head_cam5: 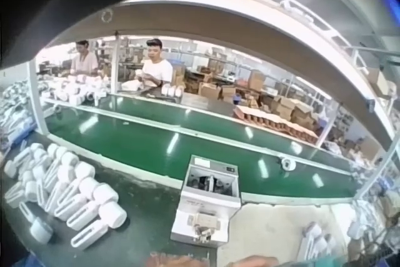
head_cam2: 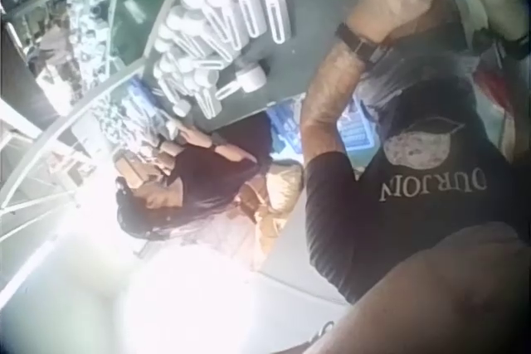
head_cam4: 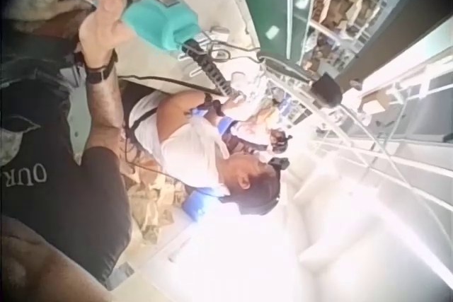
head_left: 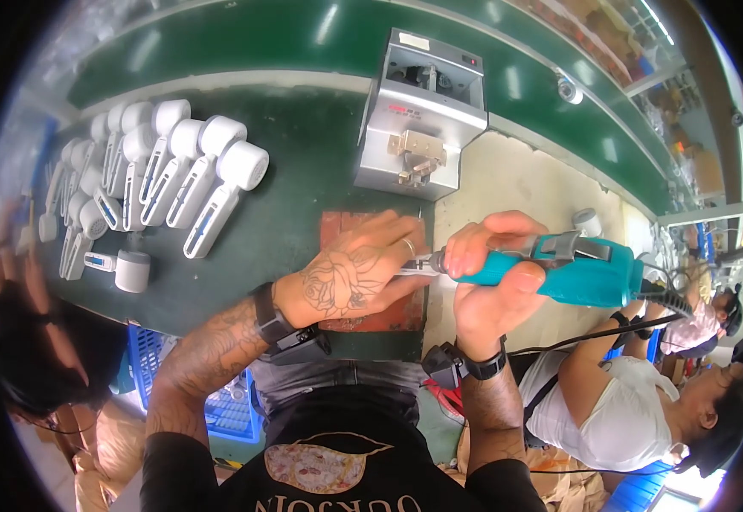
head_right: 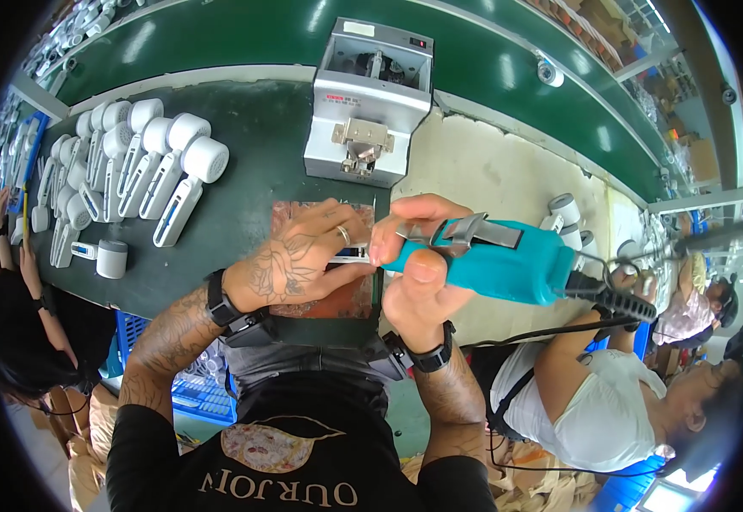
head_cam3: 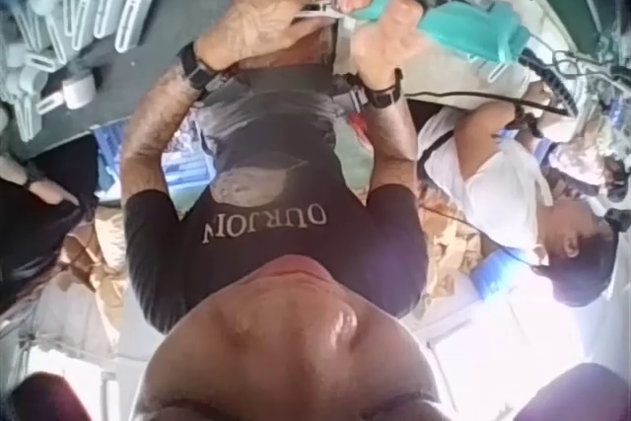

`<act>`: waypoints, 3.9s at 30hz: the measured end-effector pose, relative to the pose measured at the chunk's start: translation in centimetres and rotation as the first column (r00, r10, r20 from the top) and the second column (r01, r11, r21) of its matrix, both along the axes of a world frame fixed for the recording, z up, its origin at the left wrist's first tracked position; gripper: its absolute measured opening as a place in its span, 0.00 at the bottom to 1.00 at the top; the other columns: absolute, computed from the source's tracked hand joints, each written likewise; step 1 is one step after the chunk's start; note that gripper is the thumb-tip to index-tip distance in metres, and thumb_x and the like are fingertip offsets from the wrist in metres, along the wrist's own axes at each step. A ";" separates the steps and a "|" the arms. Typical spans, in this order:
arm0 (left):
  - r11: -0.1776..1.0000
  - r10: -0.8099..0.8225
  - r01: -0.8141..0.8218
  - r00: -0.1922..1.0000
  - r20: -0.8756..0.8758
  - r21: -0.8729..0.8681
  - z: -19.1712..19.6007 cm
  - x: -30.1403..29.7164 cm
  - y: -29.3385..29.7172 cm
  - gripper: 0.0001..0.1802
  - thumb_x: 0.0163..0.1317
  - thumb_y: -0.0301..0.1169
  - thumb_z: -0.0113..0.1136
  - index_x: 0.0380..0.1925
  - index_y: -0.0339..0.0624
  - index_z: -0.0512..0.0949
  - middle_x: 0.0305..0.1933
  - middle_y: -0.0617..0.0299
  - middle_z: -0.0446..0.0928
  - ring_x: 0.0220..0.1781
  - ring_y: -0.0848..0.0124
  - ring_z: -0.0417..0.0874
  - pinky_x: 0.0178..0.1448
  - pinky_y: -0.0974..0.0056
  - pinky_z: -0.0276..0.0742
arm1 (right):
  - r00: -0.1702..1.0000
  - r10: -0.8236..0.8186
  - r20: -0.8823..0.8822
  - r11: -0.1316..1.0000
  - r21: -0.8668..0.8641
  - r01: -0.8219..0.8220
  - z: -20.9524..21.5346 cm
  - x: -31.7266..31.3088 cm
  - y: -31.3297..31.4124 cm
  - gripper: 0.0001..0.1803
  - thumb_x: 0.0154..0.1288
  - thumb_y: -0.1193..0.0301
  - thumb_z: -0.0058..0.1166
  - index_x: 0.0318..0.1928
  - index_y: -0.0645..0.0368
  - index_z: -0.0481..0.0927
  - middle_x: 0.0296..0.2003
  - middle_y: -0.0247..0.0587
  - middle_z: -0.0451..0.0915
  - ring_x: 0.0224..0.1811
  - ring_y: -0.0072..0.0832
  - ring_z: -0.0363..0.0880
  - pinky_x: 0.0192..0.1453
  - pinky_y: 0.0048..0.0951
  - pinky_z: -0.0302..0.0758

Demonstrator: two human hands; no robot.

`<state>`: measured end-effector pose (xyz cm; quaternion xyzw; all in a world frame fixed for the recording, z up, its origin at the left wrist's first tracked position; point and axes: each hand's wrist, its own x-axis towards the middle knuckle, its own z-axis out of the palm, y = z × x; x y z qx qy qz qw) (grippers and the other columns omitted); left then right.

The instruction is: The person picks up a handheld fan, places it on a block, and uses a power tool to drive a screw into the casing. They then use a thin metal tool to pry at the seam of the fan's handle before setting it aside and repeating the process with another fan.

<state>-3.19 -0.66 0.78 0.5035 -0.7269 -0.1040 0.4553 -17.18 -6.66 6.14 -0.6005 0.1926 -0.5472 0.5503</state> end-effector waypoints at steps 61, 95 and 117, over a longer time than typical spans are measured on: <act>0.993 0.068 -0.074 0.996 0.064 0.093 -0.4 2.4 0.2 0.18 0.55 0.38 0.69 0.40 0.40 0.77 0.38 0.57 0.73 0.43 0.58 0.75 0.47 0.56 0.73 | 0.990 0.059 -0.130 0.997 0.051 -0.052 0.5 2.9 -3.9 0.27 0.75 0.48 0.51 0.43 0.64 0.71 0.23 0.39 0.70 0.24 0.28 0.70 0.30 0.32 0.71; 0.986 0.016 -0.018 1.000 0.013 0.163 -1.0 2.9 0.3 0.15 0.60 0.31 0.65 0.45 0.40 0.78 0.44 0.57 0.75 0.46 0.56 0.74 0.52 0.55 0.72 | 0.990 0.038 -0.137 0.999 0.001 -0.038 -1.2 0.2 -1.6 0.32 0.70 0.43 0.55 0.45 0.64 0.71 0.21 0.37 0.69 0.21 0.27 0.69 0.27 0.30 0.69; 0.994 0.089 -0.101 0.970 0.225 0.040 2.0 1.1 5.5 0.15 0.58 0.31 0.70 0.45 0.42 0.81 0.48 0.57 0.83 0.45 0.57 0.86 0.48 0.57 0.84 | 0.823 -0.076 0.563 0.768 0.559 -0.312 -1.2 -6.5 4.6 0.13 0.67 0.55 0.59 0.42 0.47 0.77 0.33 0.28 0.77 0.36 0.31 0.76 0.37 0.33 0.72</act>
